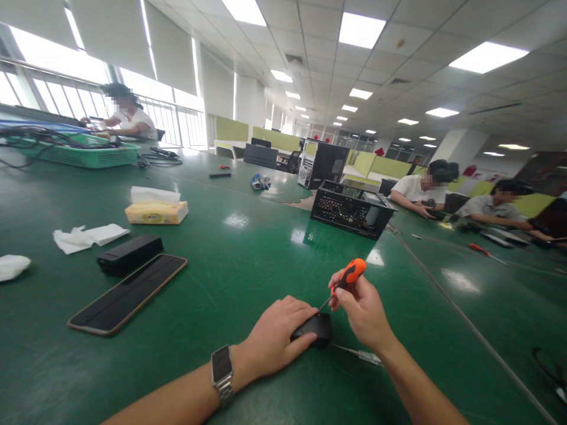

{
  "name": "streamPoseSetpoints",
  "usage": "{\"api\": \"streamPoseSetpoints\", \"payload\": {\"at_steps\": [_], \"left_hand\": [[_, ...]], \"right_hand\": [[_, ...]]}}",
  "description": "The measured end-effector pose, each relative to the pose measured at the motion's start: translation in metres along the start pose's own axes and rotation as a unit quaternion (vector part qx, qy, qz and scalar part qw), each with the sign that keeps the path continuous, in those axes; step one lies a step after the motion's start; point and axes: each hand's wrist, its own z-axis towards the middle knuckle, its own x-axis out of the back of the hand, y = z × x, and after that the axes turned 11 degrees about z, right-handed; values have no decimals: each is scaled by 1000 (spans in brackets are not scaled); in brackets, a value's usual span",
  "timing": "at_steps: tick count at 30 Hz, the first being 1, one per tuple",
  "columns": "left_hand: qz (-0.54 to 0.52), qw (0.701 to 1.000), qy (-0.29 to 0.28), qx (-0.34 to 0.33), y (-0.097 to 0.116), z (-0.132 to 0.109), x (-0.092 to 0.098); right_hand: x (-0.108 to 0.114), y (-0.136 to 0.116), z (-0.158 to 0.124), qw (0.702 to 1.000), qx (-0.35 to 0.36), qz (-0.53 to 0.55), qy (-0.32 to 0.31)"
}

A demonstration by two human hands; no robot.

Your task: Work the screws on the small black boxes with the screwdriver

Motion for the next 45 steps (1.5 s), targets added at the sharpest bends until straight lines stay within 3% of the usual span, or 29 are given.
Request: {"api": "streamPoseSetpoints", "payload": {"at_steps": [5,11,15,20,24,26,30,33,41,45], "left_hand": [[-10,1000,4,-3,-1,-1,1],[-16,1000,0,11,0,0,2],[-17,1000,-1,14,-1,0,0],[-17,1000,0,14,-1,0,0],[-18,1000,-3,24,-2,1,1],[-19,999,-5,35,-2,1,1],[-25,999,-8,36,-3,1,1],[-27,999,-13,28,-5,1,0],[-24,999,-21,22,-4,2,2],[-24,999,-18,25,-4,1,1]], "right_hand": [[3,-1,0,999,7,-29,18],[2,-7,1,998,4,48,39],[2,-5,2,999,-9,44,29],[3,0,2,1000,-6,-16,13],[7,-10,3,979,42,-197,44],[9,-16,4,971,38,-233,50],[1,-24,-1,998,-28,-54,27],[-12,-25,-8,998,-47,30,-7],[-20,-13,-10,997,-64,18,-34],[-25,-21,-12,992,-5,-125,-34]]}}
